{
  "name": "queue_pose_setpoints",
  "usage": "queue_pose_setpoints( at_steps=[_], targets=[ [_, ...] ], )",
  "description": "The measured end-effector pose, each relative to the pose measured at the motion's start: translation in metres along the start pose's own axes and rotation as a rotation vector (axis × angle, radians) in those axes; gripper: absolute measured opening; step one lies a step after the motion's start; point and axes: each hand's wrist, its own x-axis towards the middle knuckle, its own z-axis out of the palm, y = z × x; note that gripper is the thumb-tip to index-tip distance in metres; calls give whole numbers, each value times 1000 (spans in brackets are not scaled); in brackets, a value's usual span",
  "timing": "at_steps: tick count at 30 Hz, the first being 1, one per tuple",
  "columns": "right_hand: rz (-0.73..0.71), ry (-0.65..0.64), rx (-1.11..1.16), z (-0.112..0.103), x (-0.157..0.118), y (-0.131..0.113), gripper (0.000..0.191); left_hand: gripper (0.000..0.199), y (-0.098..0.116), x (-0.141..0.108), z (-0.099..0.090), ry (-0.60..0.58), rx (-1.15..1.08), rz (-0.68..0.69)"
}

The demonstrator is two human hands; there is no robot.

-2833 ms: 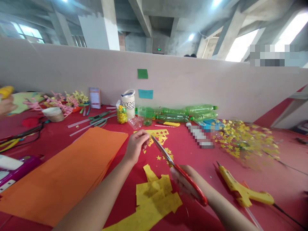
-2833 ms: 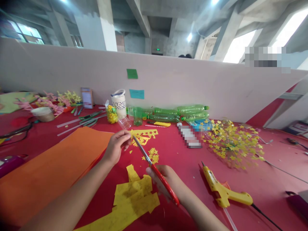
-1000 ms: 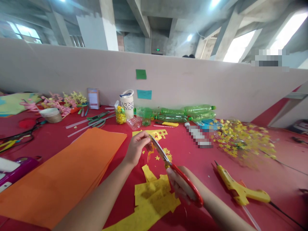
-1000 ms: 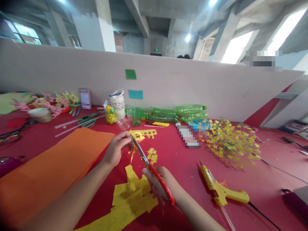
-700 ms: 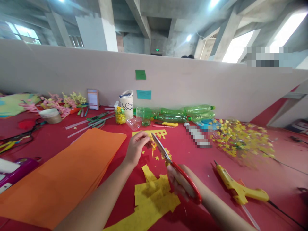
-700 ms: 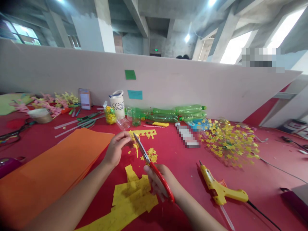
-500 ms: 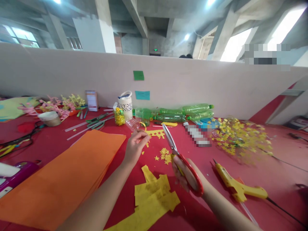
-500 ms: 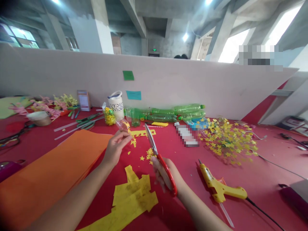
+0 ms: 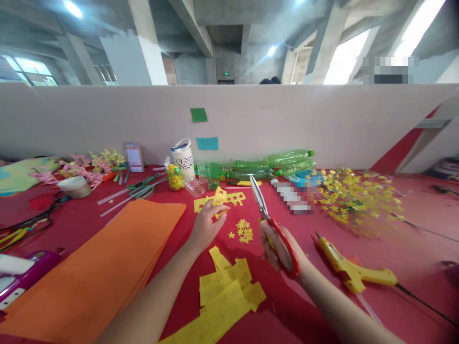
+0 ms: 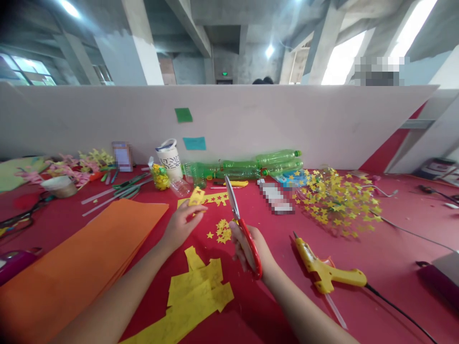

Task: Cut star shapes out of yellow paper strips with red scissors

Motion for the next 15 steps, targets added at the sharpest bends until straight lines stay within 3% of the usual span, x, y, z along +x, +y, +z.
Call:
queue_pose_setpoints(
  at_steps=[3,8,12,15],
  targets=[
    [-11,13,66,-3,3,1,45,24,3,11,-11,97,-395,-100],
    [6,28,93,-5,4,0,45,26,9,25,-23,-9,-833,-246],
    [31,27,94,-5,4,-1,45,26,6,44,-25,-96,-966,-252],
    [40,25,110,-6,5,-1,44,30,-8,58,-25,-59,-836,-324]
  ],
)
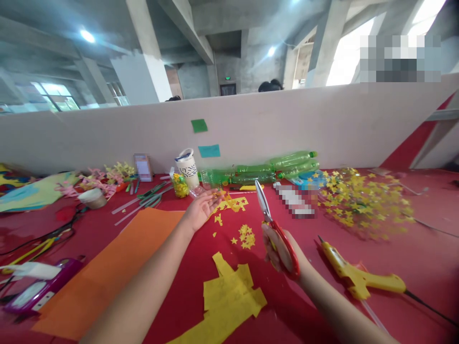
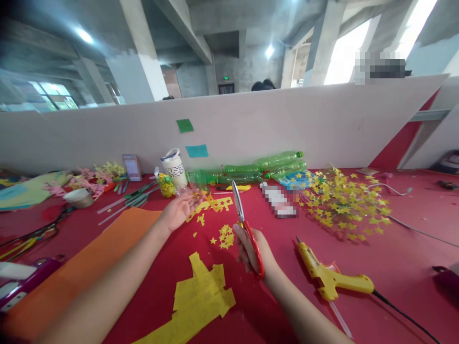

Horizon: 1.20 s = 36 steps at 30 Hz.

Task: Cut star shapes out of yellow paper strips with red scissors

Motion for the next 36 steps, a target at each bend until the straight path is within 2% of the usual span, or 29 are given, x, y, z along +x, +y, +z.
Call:
queue_pose_setpoints(
  at_steps=[2,4,8,10,12,13,16,18,20,23,26,29,32,36],
  targets=[
    [2,13,15,-1,1,0,44,42,-6,7,-10,80,351,-100],
    [4,23,30,-2,2,1,44,54,-11,8,-21,133,468,-120],
    [20,30,53,-3,5,7,43,69,-18,-11,-37,207,640,8],
    [30,40,61,-4,7,11,42,84,-24,-23,-42,16,1078,186],
    [28,48,83,-5,10,15,42,92,-31,-30,-48,-167,1387,266],
    [26,58,94,-6,11,18,42,91,-35,-29,-51,-200,1489,276],
    [10,54,128,-6,14,23,41,80,-45,-12,-58,-116,1651,325],
    [-17,44,158,-6,15,26,40,75,-47,5,-57,-43,1685,365],
    [-38,36,186,-5,17,30,40,62,-43,17,-50,50,1666,403],
    [-65,27,208,-4,20,36,41,43,-33,15,-31,145,1587,507],
    [-91,45,212,-4,25,42,37,35,-26,-12,-16,36,1508,630],
    [-121,79,206,-3,29,47,38,32,-31,-47,-13,-69,1402,671],
    [-159,145,210,-1,31,52,41,22,-39,-74,-16,-71,1296,572],
    [-219,296,225,-1,29,56,42,21,-37,-92,-14,-93,1128,436]
  ],
)
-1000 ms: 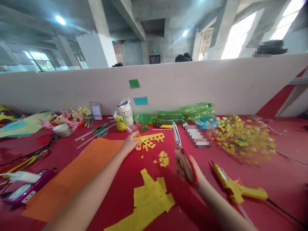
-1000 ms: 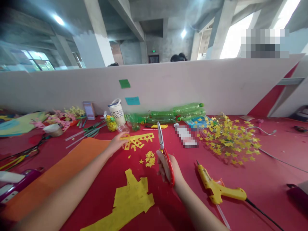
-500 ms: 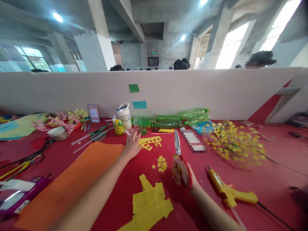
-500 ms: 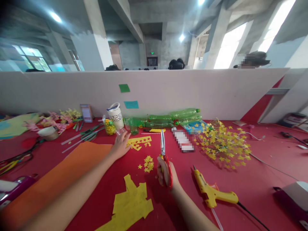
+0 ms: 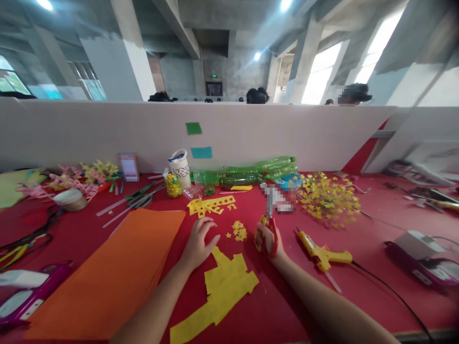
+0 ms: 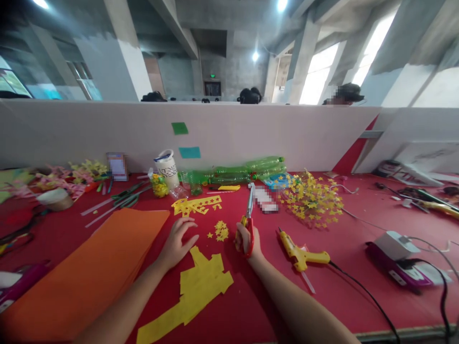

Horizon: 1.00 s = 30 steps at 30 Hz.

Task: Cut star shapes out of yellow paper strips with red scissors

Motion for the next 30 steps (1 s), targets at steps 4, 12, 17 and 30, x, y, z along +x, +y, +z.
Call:
queue_pose_setpoints(
  at_steps=[4,12,17,30],
  targets=[
    [-58,97,-7,-3,-2,-1,39,54,16,-5,-8,-325,-176,-16],
    [-101,108,8,-1,-2,-11,33,57,29,-13,-10,-648,-58,20],
    [-87,93,2,-2,0,-12,35,35,26,-5,-15,-641,-89,-15],
    [-3,31,-56,-5,-2,-14,36,18,36,-4,-9,-686,-72,-154]
  ],
)
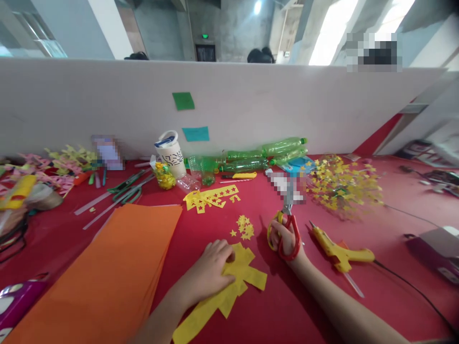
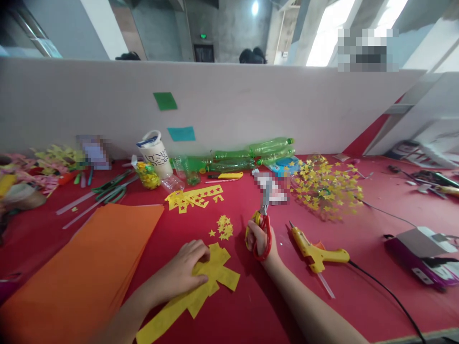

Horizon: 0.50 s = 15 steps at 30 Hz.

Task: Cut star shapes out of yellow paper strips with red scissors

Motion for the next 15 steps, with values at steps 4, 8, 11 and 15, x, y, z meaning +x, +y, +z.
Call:
queue_pose_setpoints(
  at_steps=[4,8,11,15],
  targets=[
    [58,-24,-51,1,-2,0,37,2,0,7,-2,-18,-39,-40],
    [103,-58,-131,2,-5,-2,42,4,1,11,-6,-45,-63,-53],
    [124,-70,-191,3,-6,-2,38,13,2,12,-8,-34,-20,-10],
    [135,-98,-265,3,-5,-3,32,17,4,17,-2,10,92,49]
  ],
)
